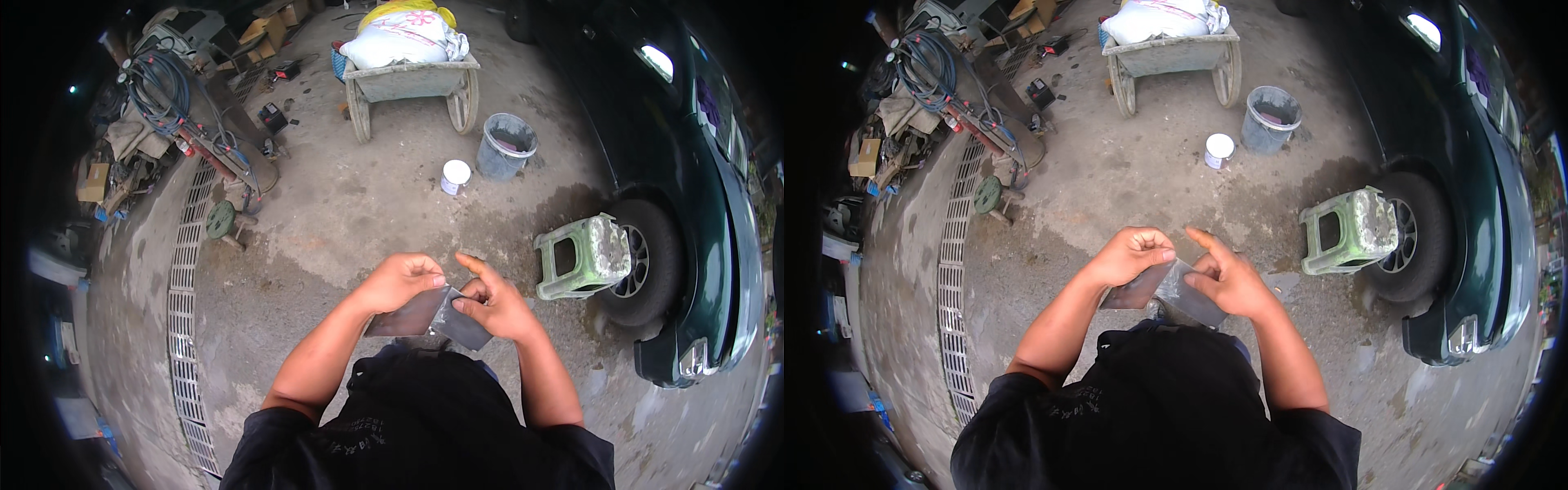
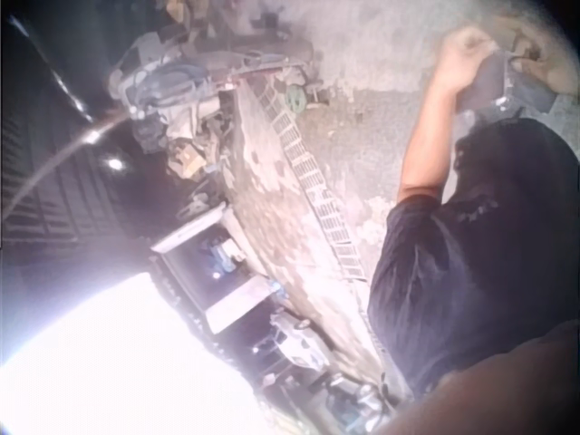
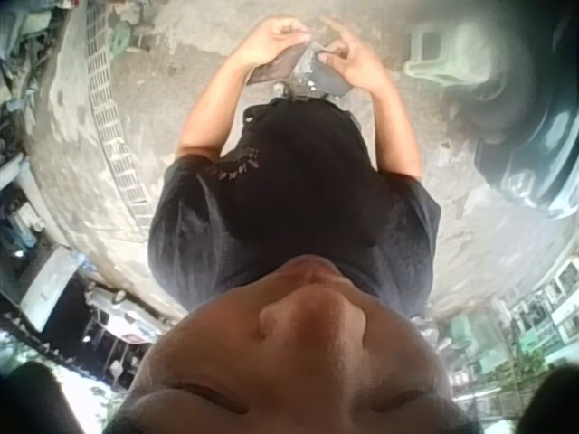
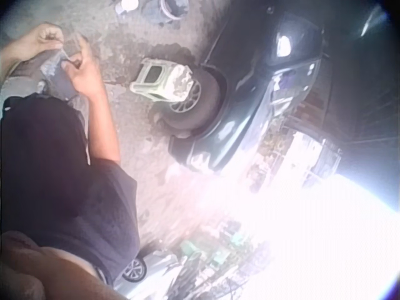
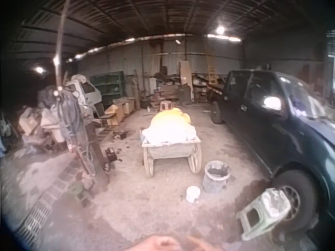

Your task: The person applies a yellow body filler to the hood of a dark-colored car using two metal spreaders. They spread the filler across the hood surface, then walk away from the car while holding the spreaders.

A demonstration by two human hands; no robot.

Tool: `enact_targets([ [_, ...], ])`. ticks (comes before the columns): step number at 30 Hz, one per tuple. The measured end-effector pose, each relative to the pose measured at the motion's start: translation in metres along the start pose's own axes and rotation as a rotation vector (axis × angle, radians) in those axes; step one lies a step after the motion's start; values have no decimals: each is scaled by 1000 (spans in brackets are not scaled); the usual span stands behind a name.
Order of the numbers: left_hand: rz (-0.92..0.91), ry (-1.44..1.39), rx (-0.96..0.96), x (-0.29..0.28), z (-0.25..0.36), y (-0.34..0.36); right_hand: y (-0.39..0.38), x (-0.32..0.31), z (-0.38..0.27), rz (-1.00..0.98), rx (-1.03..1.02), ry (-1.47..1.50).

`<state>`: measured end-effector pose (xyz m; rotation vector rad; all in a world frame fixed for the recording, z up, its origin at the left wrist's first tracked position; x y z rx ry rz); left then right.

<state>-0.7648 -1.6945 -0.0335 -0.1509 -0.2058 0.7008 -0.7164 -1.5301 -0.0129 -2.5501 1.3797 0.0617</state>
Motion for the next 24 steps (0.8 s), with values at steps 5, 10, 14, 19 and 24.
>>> enact_targets([
  [5,111,-108,-44,-6,-9,-7,0,1,2,36,-4,32],
  [10,107,13,-65,1,0,-10,0,-2,14,78,-42,43],
  [14,45,162,-114,-3,-14,-20,-1,-7,15,155,-102,129],
  [19,123,108,-53,-10,-33,-33,3,-11,20,257,-105,193],
  [24,214,70,-57,-13,-41,-39,7,-19,15,451,-133,225],
])
Point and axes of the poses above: each hand's wrist, its own y-axis towards the middle knuckle, its own x-axis out of the palm, z = x × y, the point moved 6 cm from there along y, towards the middle knuckle, and after that the axes turned 13 degrees about -z, right-handed, at the moved point
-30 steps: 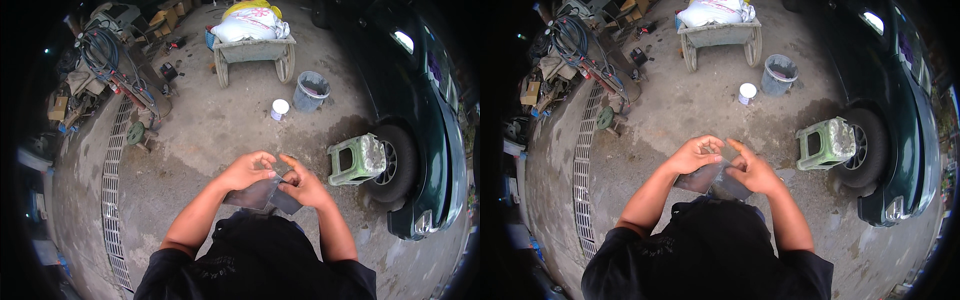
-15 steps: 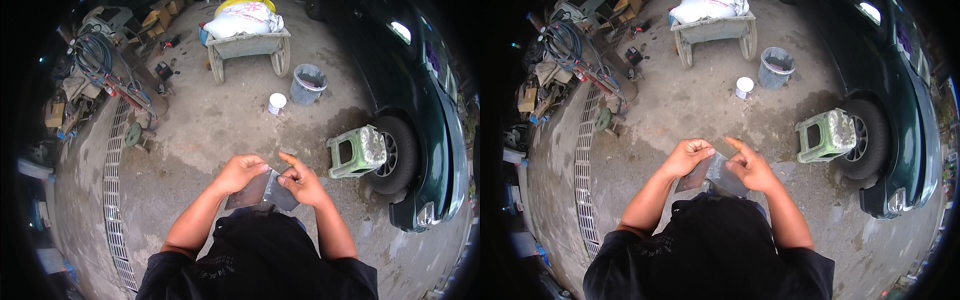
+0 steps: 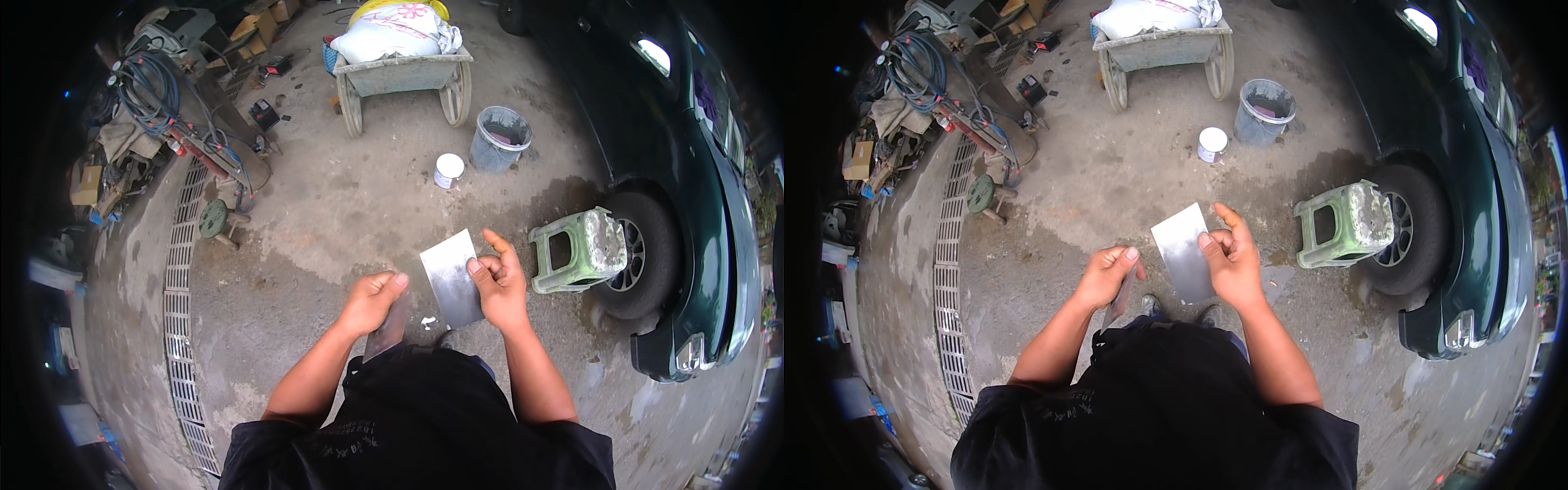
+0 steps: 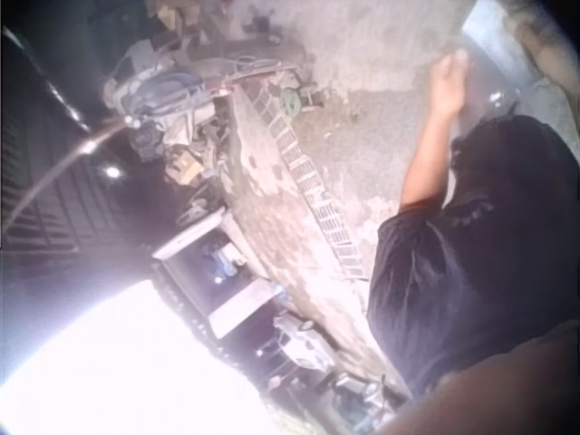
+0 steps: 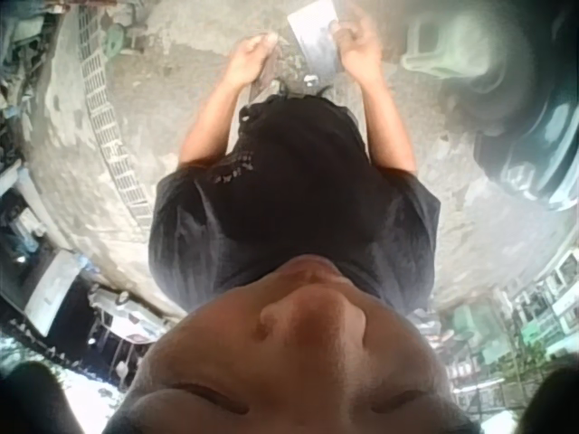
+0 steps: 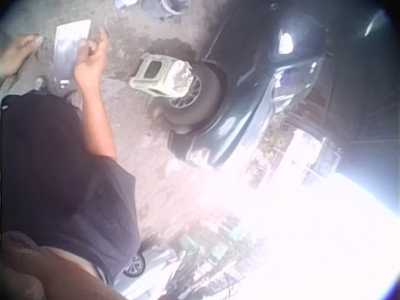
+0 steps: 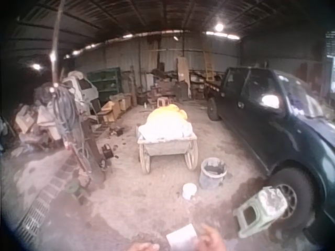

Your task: The person applies a yellow body filler to the hood of a dark-colored car using two metal spreaders. They spread the filler across the hood surface, then walk away from the car while holding the spreaders.

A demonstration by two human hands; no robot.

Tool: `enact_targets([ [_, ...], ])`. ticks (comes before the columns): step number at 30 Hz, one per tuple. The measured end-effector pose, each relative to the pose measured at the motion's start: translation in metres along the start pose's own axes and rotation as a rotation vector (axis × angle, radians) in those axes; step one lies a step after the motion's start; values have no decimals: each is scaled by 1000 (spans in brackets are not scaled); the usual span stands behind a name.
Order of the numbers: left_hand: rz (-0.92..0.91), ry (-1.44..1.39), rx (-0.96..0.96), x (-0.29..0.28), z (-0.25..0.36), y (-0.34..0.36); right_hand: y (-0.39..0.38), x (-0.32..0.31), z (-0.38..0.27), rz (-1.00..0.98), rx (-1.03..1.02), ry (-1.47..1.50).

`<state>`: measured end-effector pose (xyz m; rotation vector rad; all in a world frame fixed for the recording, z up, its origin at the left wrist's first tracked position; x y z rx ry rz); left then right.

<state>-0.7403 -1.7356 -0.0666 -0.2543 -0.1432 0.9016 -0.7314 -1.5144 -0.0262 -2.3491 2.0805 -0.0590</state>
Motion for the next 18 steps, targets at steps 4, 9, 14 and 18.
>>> enact_targets([
  [4,28,-264,154,39,18,18,5,9,6,-35,-49,18],
  [9,174,-406,38,28,15,15,7,-8,0,164,13,56],
  [14,448,-491,290,3,8,17,-18,-9,-10,-27,-121,-232],
  [18,614,-429,418,2,19,23,-39,49,-26,-305,-455,-124],
])
Point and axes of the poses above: each hand's wrist, its own y-axis towards the middle knuckle, its own x-axis out of the palm, z = x × y, the point moved 6 cm from there along y, towards the middle knuckle, and after that the axes turned 13 degrees about -z, right-handed, at the moved point
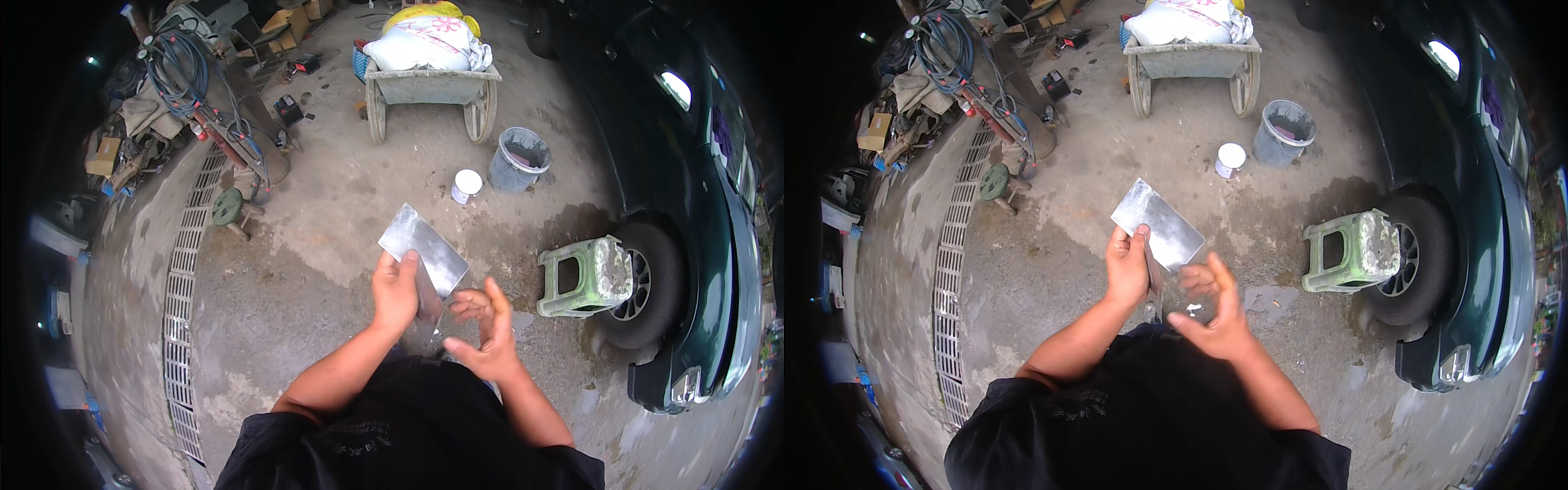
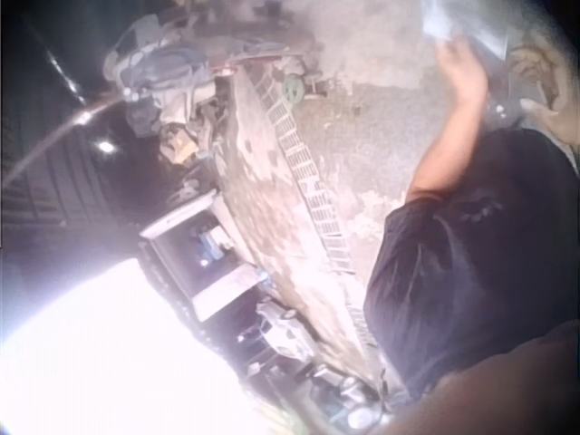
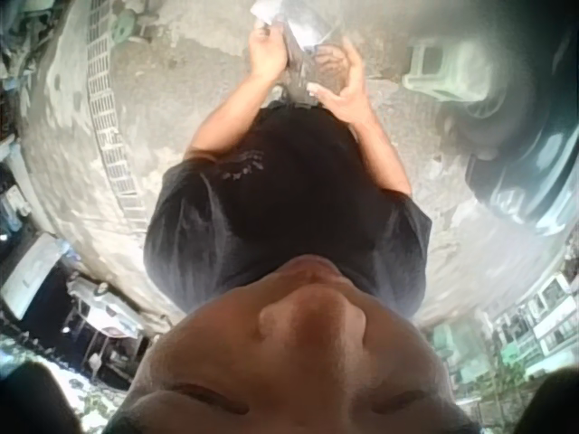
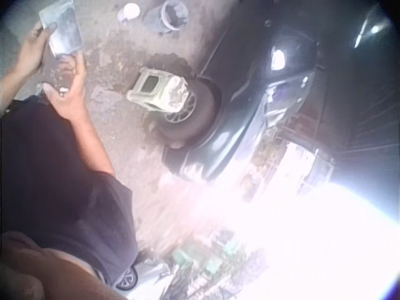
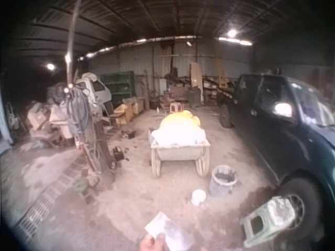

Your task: The person applies a yellow body filler to the hood of a dark-colored car using two metal spreaders. They spread the filler across the hood surface, then walk away from the car while holding the spreaders.

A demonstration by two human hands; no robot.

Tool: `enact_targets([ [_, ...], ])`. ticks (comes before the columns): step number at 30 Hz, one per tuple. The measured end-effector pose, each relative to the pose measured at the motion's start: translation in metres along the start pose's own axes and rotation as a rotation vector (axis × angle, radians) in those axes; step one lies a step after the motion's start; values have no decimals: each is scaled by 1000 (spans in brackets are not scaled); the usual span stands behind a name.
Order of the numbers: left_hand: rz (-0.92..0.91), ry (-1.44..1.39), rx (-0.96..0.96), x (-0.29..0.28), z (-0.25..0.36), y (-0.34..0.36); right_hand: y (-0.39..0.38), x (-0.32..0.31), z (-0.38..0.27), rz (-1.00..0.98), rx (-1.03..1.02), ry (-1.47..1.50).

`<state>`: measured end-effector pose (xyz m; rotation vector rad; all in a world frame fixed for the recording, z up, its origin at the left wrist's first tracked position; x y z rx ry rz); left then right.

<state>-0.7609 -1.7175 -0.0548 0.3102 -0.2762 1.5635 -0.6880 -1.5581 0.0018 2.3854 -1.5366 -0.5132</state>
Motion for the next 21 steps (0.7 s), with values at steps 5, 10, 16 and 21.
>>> enact_targets([
  [5,37,22,82,17,12,-3,-3,21,12,127,65,-135],
  [10,-66,-86,42,11,15,-12,18,-47,-8,511,87,90],
  [16,-214,-91,-116,20,9,-25,28,-34,3,298,213,-302],
  [21,-334,105,-81,21,12,-29,31,-17,5,257,233,-392],
])
Point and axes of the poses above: each hand's wrist, its own y-axis towards the middle knuckle, its own x-axis out of the palm, z = x × y, the point moved 6 cm from there along y, towards the middle knuckle, and after that the axes turned 13 degrees about -z, right-handed, at the moved point
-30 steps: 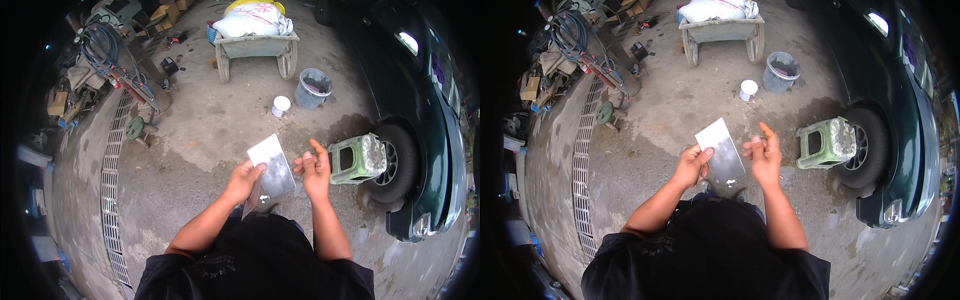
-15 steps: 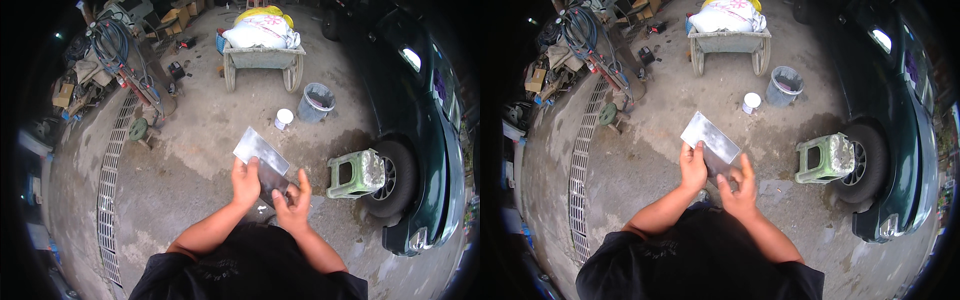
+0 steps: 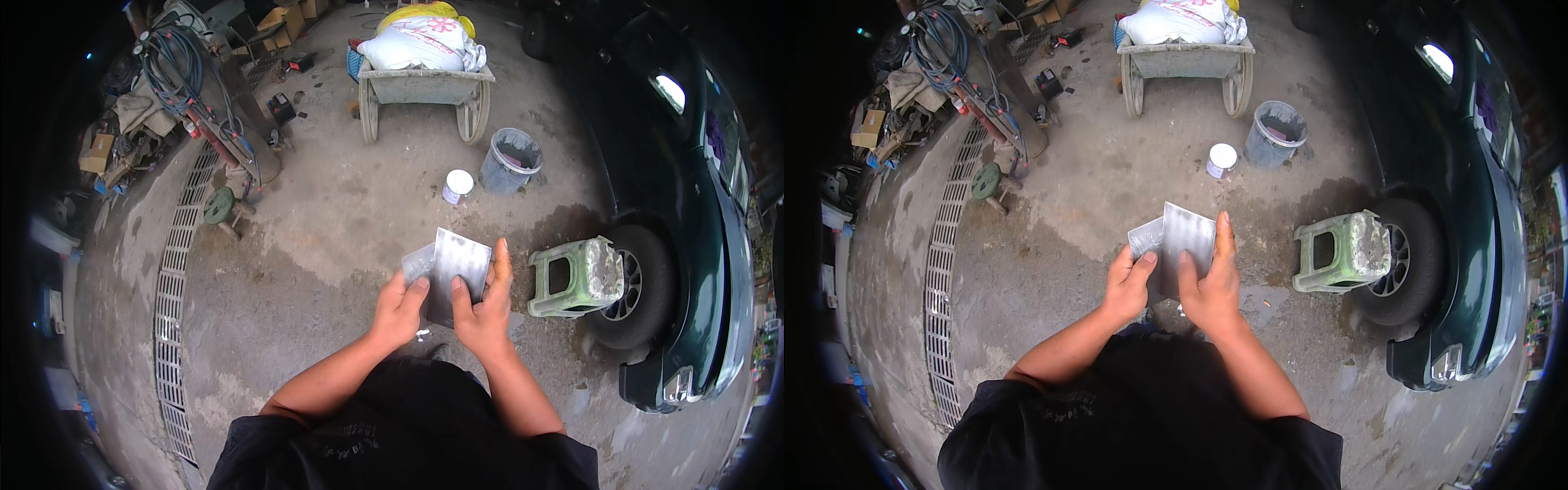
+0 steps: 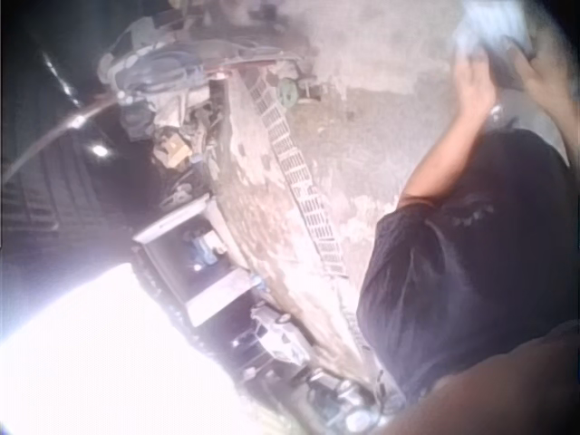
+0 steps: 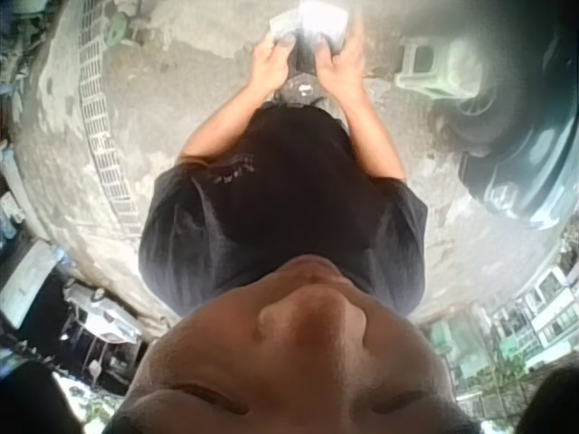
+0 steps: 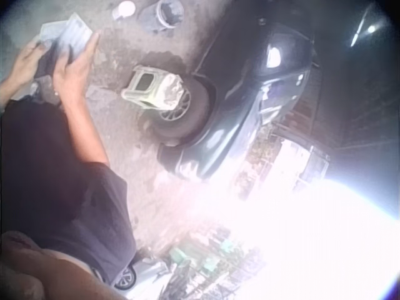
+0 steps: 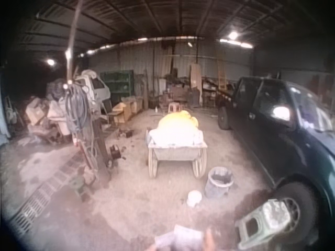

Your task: The person applies a yellow body filler to the hood of a dark-colored car using two metal spreaders. They spread the filler across the hood surface, then walk away from the car while holding the spreaders.

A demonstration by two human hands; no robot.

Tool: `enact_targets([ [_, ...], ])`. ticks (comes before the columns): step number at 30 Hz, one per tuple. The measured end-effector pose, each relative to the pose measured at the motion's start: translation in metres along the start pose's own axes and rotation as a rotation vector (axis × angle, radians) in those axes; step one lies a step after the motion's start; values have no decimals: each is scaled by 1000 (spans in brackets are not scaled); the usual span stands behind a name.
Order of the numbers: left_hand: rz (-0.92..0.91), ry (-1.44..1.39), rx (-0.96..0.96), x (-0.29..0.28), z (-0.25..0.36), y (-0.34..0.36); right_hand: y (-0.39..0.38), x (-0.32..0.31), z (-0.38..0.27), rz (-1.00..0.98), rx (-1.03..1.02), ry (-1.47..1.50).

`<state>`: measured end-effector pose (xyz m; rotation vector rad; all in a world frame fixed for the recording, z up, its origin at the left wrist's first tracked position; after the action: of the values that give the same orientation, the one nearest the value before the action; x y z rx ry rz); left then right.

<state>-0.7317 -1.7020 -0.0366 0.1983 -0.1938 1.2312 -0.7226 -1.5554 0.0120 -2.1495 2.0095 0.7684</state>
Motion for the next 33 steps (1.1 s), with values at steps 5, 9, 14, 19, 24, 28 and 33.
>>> enact_targets([
  [5,-47,118,22,-2,14,1,3,-13,-6,44,-77,-81],
  [9,-108,331,0,1,20,0,2,-7,-11,-62,-149,-261],
  [14,-197,500,-31,0,26,3,7,-3,-12,-58,-256,-293],
  [19,-287,532,-101,3,24,0,10,-2,-22,-129,-333,-307],
  [24,-468,468,-208,2,29,-1,20,-6,-37,-145,-447,-299],
  [28,-371,-57,-136,10,26,-2,8,-10,-38,-58,-345,-287],
  [33,-284,-166,-117,15,29,-4,-12,1,-39,9,-251,-318],
])
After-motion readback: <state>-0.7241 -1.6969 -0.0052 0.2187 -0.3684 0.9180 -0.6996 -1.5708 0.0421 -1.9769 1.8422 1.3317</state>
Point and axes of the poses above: each hand's wrist, its own y-axis towards the middle knuckle, its own x-axis out of the palm, z = x × y, the point moved 6 cm from there along y, towards the middle knuckle, and after that the axes turned 13 degrees about -z, right-handed, at the moved point
